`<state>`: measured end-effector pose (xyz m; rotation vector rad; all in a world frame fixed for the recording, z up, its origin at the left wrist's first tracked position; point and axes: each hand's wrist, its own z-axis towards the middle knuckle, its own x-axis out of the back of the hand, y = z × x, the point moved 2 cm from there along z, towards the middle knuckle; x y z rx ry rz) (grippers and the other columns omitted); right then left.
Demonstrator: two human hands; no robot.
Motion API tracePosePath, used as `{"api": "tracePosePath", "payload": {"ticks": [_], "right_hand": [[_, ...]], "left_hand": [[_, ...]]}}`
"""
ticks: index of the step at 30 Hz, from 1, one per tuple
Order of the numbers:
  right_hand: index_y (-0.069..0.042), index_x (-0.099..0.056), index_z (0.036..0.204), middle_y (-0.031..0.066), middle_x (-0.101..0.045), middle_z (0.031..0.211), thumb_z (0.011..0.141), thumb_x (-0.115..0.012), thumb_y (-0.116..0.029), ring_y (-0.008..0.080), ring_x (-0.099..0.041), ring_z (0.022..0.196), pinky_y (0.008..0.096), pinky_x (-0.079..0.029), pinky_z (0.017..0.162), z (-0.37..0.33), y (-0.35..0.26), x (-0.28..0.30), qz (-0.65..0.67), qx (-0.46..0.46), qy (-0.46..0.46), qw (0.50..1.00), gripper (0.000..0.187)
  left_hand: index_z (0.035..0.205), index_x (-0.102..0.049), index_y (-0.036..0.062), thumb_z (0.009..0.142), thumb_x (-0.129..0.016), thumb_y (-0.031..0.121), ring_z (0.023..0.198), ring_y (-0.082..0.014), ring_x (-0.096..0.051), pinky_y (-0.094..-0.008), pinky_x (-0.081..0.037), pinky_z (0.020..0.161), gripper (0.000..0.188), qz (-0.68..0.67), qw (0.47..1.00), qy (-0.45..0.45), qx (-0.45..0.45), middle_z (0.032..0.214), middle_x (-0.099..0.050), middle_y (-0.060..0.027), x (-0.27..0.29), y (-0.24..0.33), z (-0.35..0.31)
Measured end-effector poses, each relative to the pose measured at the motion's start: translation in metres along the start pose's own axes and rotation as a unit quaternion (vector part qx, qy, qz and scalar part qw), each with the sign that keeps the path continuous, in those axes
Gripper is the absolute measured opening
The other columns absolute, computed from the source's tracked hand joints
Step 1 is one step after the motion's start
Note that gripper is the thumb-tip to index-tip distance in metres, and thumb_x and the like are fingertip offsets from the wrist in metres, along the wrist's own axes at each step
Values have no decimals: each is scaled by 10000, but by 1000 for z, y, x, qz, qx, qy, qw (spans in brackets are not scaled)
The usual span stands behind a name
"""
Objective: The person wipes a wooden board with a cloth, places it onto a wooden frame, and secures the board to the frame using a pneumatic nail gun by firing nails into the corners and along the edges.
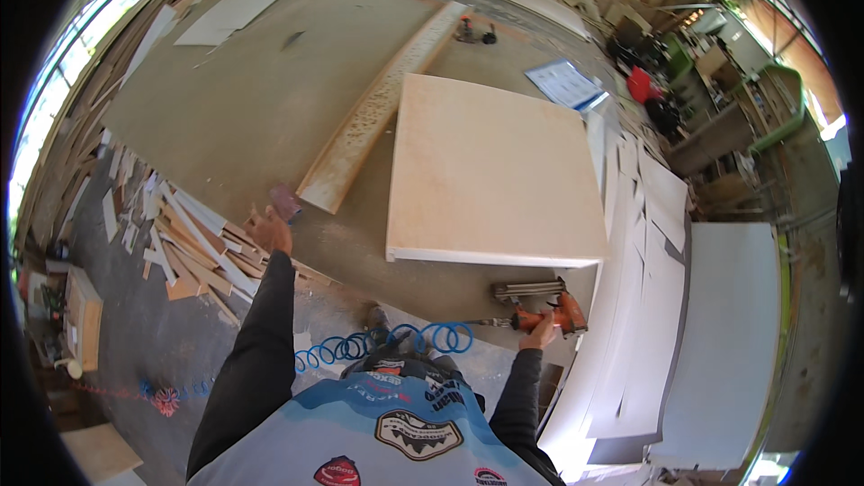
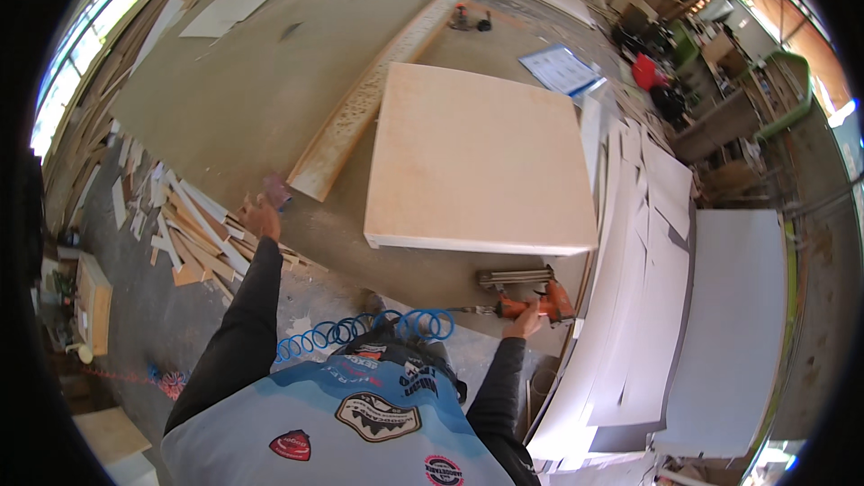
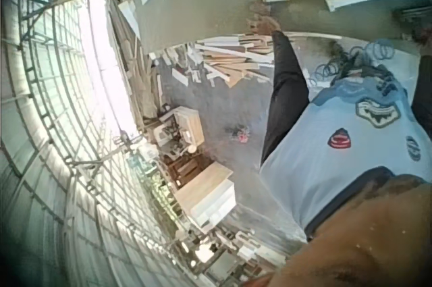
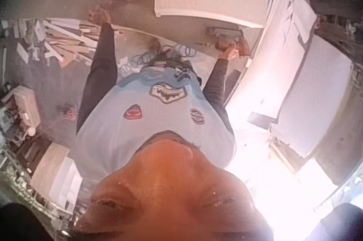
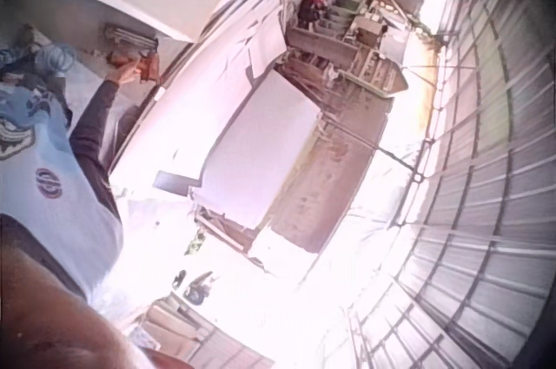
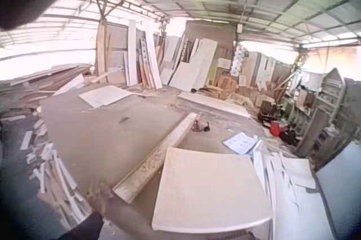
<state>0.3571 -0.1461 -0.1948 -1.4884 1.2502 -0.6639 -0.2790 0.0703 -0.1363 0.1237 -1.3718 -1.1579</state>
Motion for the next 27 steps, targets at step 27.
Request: {"api": "tracePosePath", "payload": {"ticks": [27], "right_hand": [[-24,-499,997,86,-568,794,816,-632,-59,220,-609,613,389,-530,537,-246,-104,38,106,-198,-222,949,228]], "left_hand": [[1066,-642,28,794,-855,285,941,-327,-681,-392,-545,821,431,-247,803,-353,-412,1099,-669,-163,275,65,-359]]}}
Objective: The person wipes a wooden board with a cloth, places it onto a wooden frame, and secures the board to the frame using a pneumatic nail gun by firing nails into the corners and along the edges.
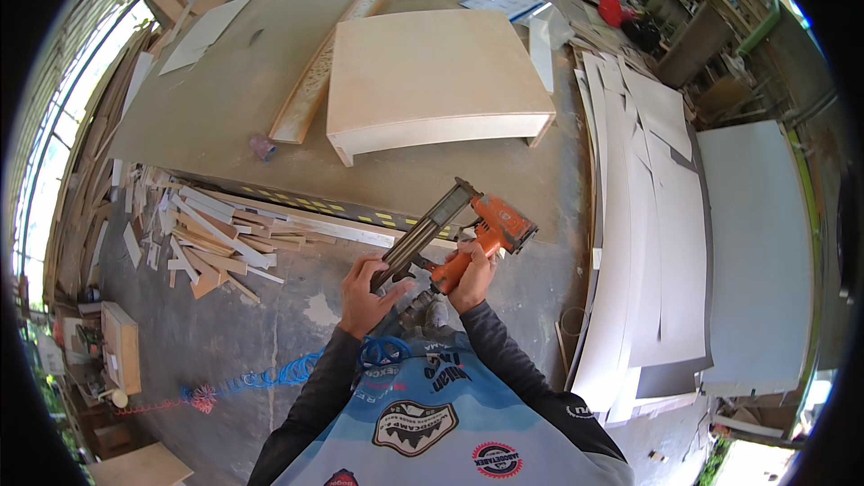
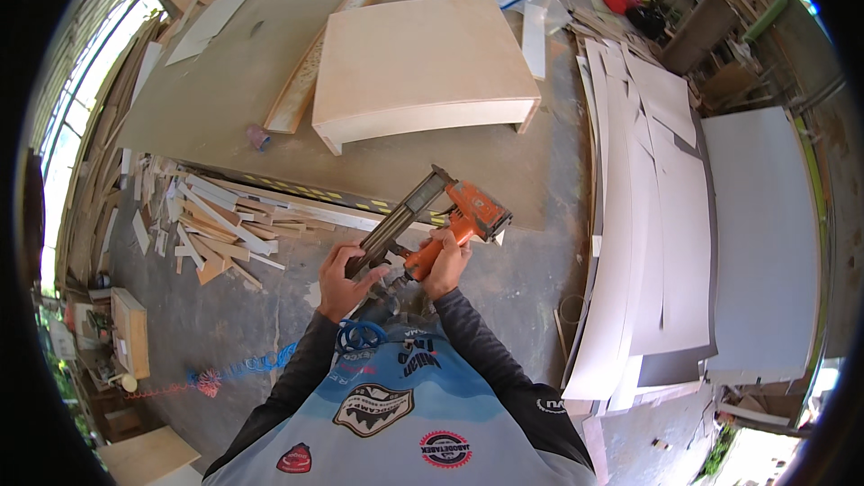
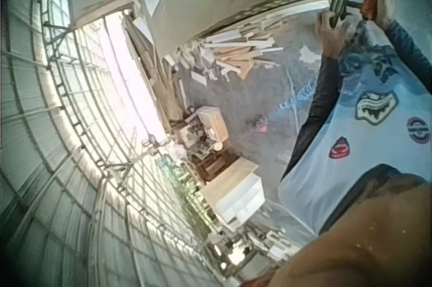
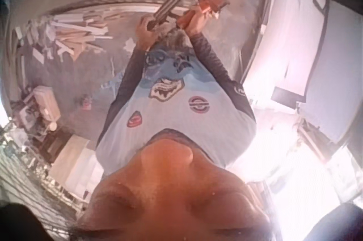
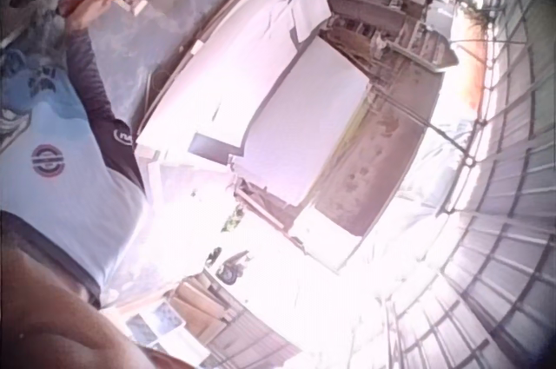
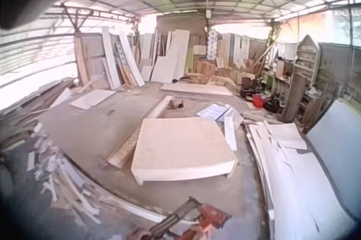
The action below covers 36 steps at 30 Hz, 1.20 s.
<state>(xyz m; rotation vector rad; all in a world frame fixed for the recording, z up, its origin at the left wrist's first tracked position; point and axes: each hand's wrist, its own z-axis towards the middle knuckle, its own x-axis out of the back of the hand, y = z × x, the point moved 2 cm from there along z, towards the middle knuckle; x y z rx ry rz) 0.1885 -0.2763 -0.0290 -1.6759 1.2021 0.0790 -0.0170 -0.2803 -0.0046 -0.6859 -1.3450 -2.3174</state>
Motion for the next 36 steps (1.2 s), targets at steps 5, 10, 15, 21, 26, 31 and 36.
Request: {"api": "tracePosePath", "payload": {"ticks": [5,10,15,21,26,31,36], "right_hand": [[-23,-523,957,86,-572,737,817,-627,-46,218,-611,567,375,-531,496,13,15,-40,-49,-27,-112,992,175],[-6,-543,935,96,-579,705,813,-632,-39,217,-614,538,375,-531,452,21,41,-134,-175,-77,-316,929,155],[13,-549,931,87,-585,704,803,-642,-26,211,-612,515,340,-502,430,-23,114,-226,-281,-148,-445,837,163],[-2,-574,955,64,-596,741,794,-666,-18,184,-612,534,323,-501,463,-132,232,-283,-403,-214,-574,680,186],[-24,-616,1015,53,-635,773,803,-690,-58,169,-620,577,323,-507,503,-268,325,-307,-443,-142,-740,485,227],[-3,-610,1121,182,-686,931,764,-747,-170,374,-665,816,462,-531,720,-399,368,-260,-357,212,-896,157,418],[-19,-569,1212,195,-657,1064,736,-760,-212,398,-647,971,475,-508,842,-466,415,-225,-344,165,-924,22,548]], "left_hand": [[1060,-634,12,941,-722,328,862,-217,-696,-350,-535,773,349,-111,969,36,216,984,-694,-115,30,-33,5],[1146,-649,58,1035,-586,295,879,-168,-706,-290,-538,716,269,-414,842,140,315,976,-705,-46,57,-88,53],[1102,-631,31,1014,-623,177,799,-176,-709,-307,-566,664,171,-505,755,265,325,915,-666,-44,126,-119,26],[1117,-616,37,1029,-554,131,893,-238,-703,-374,-588,710,143,-559,652,427,283,918,-667,-87,221,-146,-101],[1204,-565,17,1036,-500,264,1002,-310,-668,-431,-558,883,306,-581,565,556,186,1027,-658,-137,292,-167,-216],[1342,-546,92,1000,-464,529,1202,-321,-595,-488,-447,1068,561,-649,411,639,29,1256,-633,-148,312,-186,-330],[1460,-442,102,940,-487,647,1302,-390,-512,-589,-399,1105,755,-435,451,777,56,1308,-598,-175,305,-192,-401]]}}
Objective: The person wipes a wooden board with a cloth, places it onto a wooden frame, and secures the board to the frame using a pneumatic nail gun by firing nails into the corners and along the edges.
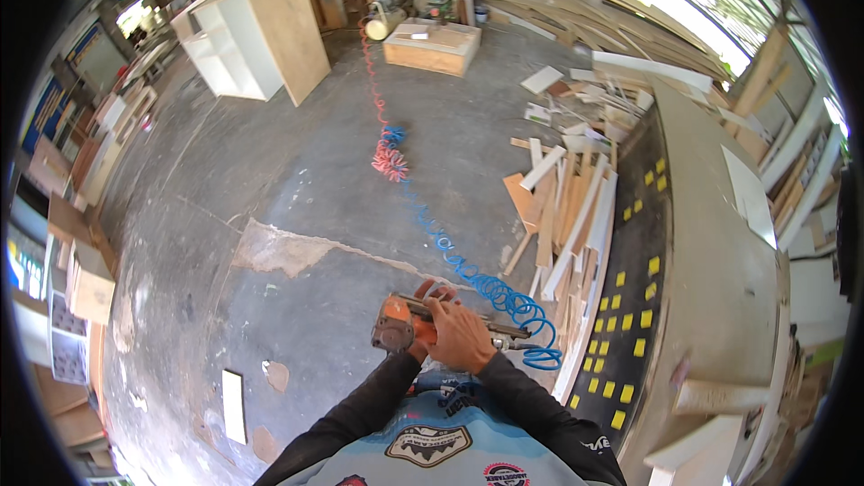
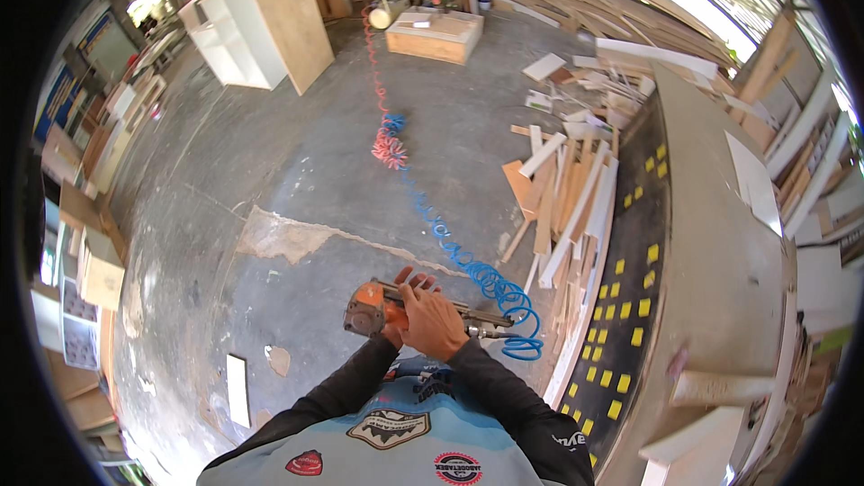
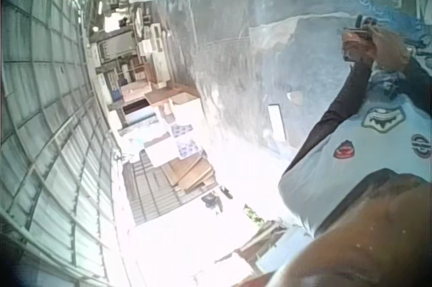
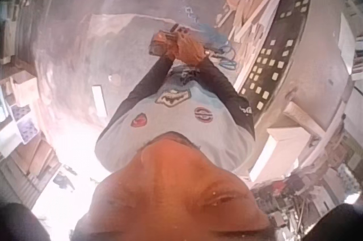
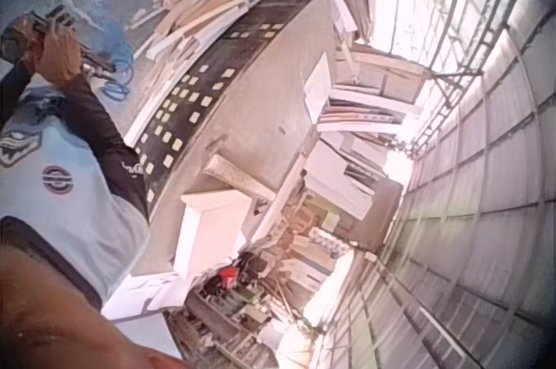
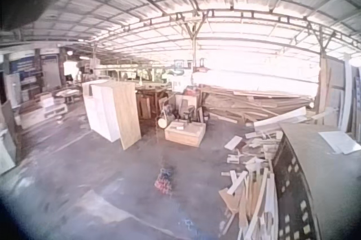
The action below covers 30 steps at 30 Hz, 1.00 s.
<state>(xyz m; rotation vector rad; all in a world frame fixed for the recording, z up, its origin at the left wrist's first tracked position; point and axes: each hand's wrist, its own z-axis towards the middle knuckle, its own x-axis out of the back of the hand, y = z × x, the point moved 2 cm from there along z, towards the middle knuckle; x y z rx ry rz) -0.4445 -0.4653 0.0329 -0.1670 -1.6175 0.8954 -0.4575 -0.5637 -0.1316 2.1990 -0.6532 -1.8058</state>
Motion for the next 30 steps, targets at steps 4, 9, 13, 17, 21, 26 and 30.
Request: {"api": "tracePosePath", "payload": {"ticks": [4,9,13,17,21,26,30], "right_hand": [[-43,-574,1265,177,-652,1047,729,-725,-173,387,-647,941,468,-512,820,58,34,-14,20,32,-38,999,572],[-67,-593,1268,159,-649,1054,746,-704,-162,381,-644,933,471,-518,778,152,89,19,41,32,2,999,542],[-53,-589,1279,159,-640,1094,755,-714,-170,364,-640,986,461,-507,823,236,115,40,-2,-5,8,1000,552],[-19,-573,1298,158,-624,1146,761,-730,-196,341,-614,1083,450,-483,889,321,132,67,-44,-20,29,998,586],[-2,-557,1321,158,-612,1166,756,-734,-203,335,-590,1129,447,-472,914,408,139,84,-70,-8,4,998,625],[4,-560,1317,157,-617,1133,750,-719,-185,337,-595,1113,445,-474,921,532,151,74,-120,29,-28,992,619],[-17,-584,1281,160,-633,1036,763,-695,-159,366,-623,1014,460,-490,874,644,170,60,-100,54,18,993,548]], "left_hand": [[1494,-399,96,943,-442,675,1370,-429,-445,-606,-364,1132,800,-164,984,-29,57,1381,-543,-228,6,45,29],[1496,-399,73,979,-398,636,1403,-425,-406,-549,-323,1177,764,-153,984,6,86,1475,-452,-276,-25,83,119],[1485,-419,76,1020,-409,510,1406,-385,-418,-509,-319,1181,637,-77,995,-19,62,1504,-445,-237,-43,87,217],[1464,-456,76,1000,-510,349,1395,-334,-446,-460,-325,1175,542,721,645,-124,-219,1513,-467,-175,-70,118,302],[1441,-481,78,923,-611,224,1366,-321,-476,-448,-354,1141,554,751,606,-102,-241,1464,-514,-166,-47,144,374],[1329,-561,59,876,-621,150,1216,-367,-588,-491,-461,1024,467,759,603,-8,-245,1257,-637,-177,-3,182,461],[1254,-605,37,895,-589,132,1091,-360,-662,-485,-534,955,372,651,724,35,-225,1161,-672,-164,5,257,563]]}}
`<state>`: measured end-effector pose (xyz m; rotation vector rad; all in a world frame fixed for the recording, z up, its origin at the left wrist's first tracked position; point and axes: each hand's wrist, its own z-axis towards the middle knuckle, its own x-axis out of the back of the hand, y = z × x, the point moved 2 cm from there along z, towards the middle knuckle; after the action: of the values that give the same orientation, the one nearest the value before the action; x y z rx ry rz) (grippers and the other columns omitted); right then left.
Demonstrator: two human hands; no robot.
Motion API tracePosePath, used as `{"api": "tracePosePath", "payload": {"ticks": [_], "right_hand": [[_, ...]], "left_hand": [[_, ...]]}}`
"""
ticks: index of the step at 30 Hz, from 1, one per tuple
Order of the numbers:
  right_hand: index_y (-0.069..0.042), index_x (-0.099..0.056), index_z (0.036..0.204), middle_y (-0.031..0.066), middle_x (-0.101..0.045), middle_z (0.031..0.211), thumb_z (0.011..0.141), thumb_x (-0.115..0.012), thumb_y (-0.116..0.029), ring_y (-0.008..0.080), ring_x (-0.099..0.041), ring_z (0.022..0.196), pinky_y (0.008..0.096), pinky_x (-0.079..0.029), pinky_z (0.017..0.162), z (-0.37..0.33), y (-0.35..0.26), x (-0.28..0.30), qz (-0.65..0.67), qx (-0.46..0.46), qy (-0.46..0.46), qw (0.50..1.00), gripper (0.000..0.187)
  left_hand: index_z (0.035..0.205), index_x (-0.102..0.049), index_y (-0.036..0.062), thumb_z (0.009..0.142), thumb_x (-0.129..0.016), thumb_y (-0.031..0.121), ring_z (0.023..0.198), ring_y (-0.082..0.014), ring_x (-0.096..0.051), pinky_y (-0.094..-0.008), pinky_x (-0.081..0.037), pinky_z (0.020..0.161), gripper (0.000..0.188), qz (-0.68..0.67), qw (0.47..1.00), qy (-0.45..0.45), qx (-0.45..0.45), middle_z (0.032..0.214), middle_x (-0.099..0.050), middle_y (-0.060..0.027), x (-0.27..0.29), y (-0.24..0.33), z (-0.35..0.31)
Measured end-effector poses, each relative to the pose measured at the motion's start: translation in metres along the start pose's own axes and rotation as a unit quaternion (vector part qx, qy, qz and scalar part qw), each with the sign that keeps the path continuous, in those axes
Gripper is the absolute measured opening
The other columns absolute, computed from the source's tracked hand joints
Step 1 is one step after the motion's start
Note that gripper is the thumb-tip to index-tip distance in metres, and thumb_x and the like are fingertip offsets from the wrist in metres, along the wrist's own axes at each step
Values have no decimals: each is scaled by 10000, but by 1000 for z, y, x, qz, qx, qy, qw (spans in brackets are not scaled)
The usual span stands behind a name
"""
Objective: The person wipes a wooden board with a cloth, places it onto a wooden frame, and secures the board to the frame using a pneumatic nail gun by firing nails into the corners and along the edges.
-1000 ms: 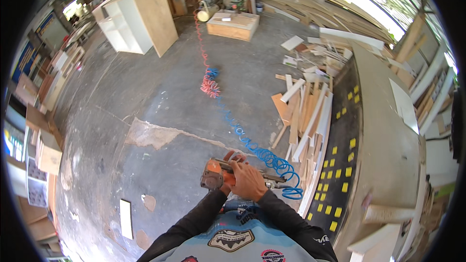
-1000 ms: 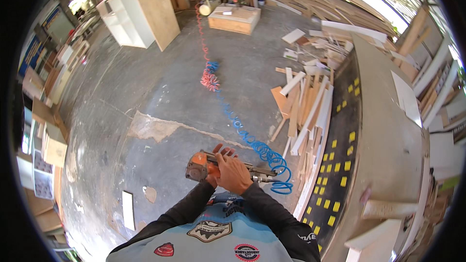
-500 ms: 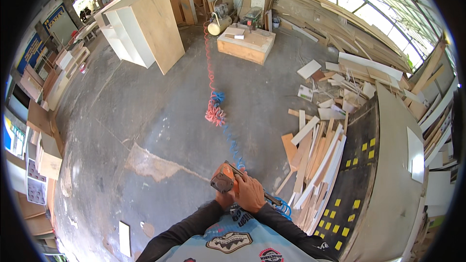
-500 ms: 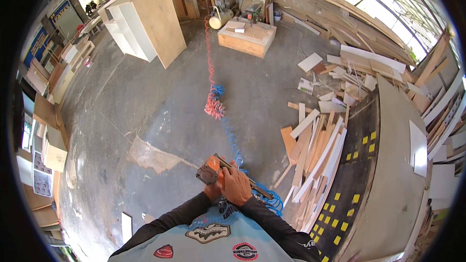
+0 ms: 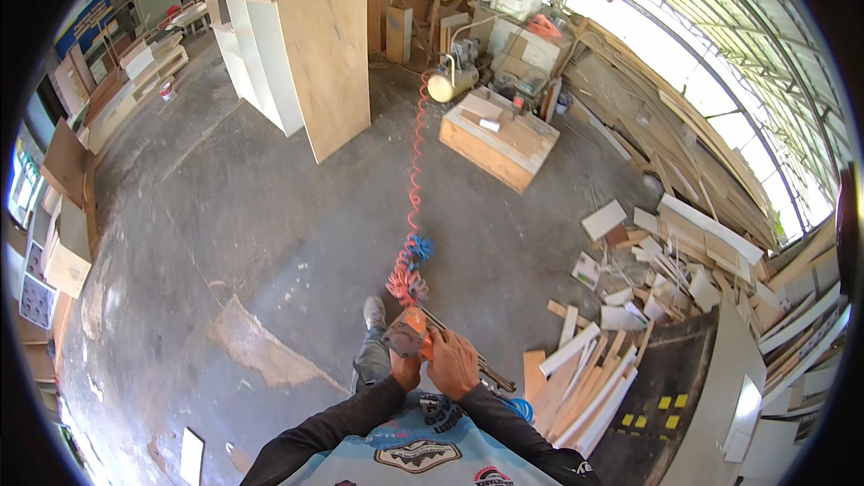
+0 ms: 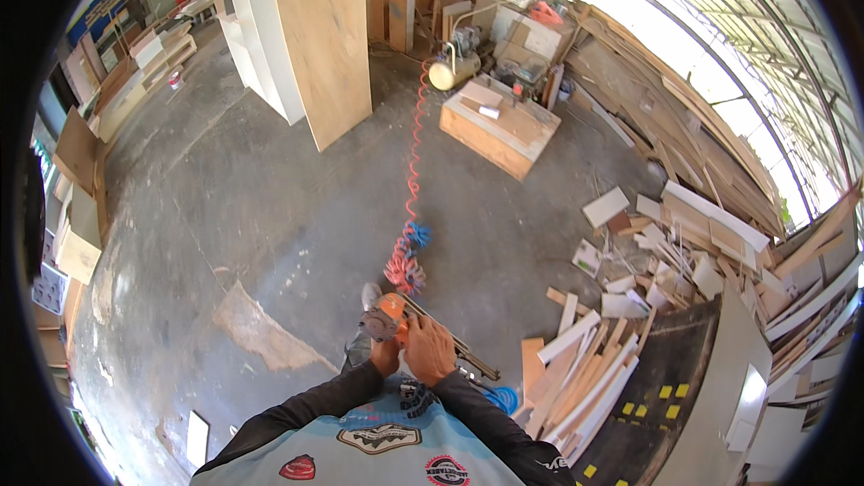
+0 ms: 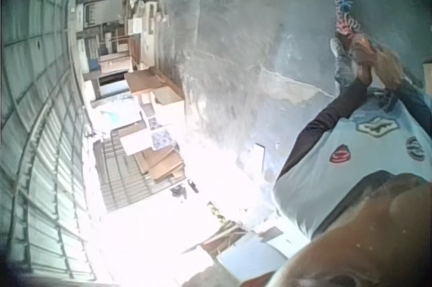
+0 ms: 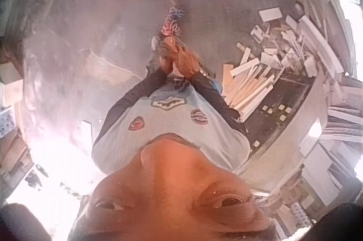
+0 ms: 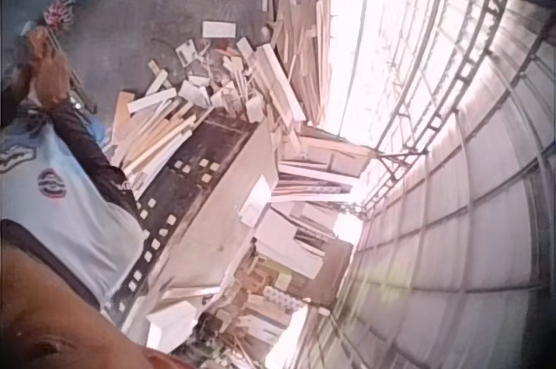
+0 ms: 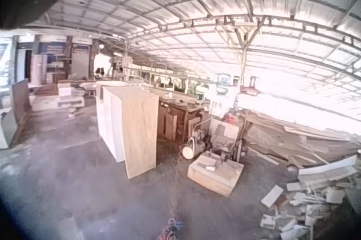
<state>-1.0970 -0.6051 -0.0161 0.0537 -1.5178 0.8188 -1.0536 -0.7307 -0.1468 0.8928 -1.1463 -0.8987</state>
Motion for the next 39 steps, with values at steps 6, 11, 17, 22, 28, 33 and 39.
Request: {"api": "tracePosePath", "payload": {"ticks": [6,11,17,22,28,33,39], "right_hand": [[-61,-636,1132,177,-641,994,801,-656,-131,407,-641,894,512,-502,754,144,24,0,38,-147,13,988,339],[-20,-637,931,204,-642,925,780,-663,-128,441,-631,877,524,-495,733,237,66,-1,60,-259,121,956,187],[-9,-609,850,223,-649,839,729,-640,-66,459,-627,848,523,-503,739,335,125,-10,40,-375,161,912,136],[-2,-634,846,235,-681,868,718,-641,-72,450,-654,880,521,-519,761,420,220,-51,44,-467,157,869,145],[-24,-716,941,225,-719,953,786,-645,-141,426,-685,935,502,-548,827,553,290,-67,-3,-584,99,806,206],[-33,-739,979,230,-724,992,828,-650,-217,417,-689,981,502,-547,866,618,340,-85,-4,-642,63,764,254],[-26,-745,972,232,-729,970,809,-682,-228,420,-693,968,513,-542,853,700,360,-122,7,-662,57,747,267]], "left_hand": [[1309,-594,67,1030,-500,205,1109,-278,-673,-484,-557,947,325,-510,737,3,443,1239,-662,-92,63,-50,165],[1229,-590,-8,1023,-547,186,1010,-318,-707,-472,-562,947,286,-572,703,19,422,1149,-703,-158,118,-62,287],[1175,-608,16,954,-641,86,1013,-311,-704,-450,-561,943,235,-538,719,24,440,1160,-705,-158,152,-111,391],[1155,-613,23,943,-649,86,1000,-295,-702,-442,-560,932,224,-545,707,58,447,1163,-705,-157,176,-178,508],[1111,-619,27,928,-658,99,970,-290,-703,-425,-573,883,200,-498,754,89,418,1111,-707,-141,219,-238,718],[1088,-616,30,913,-667,95,935,-278,-710,-417,-592,816,194,-485,797,96,346,1064,-705,-128,238,-265,899],[1150,-628,4,922,-646,107,898,-241,-728,-398,-610,813,251,-376,872,105,295,1041,-726,-130,261,-284,1134]]}}
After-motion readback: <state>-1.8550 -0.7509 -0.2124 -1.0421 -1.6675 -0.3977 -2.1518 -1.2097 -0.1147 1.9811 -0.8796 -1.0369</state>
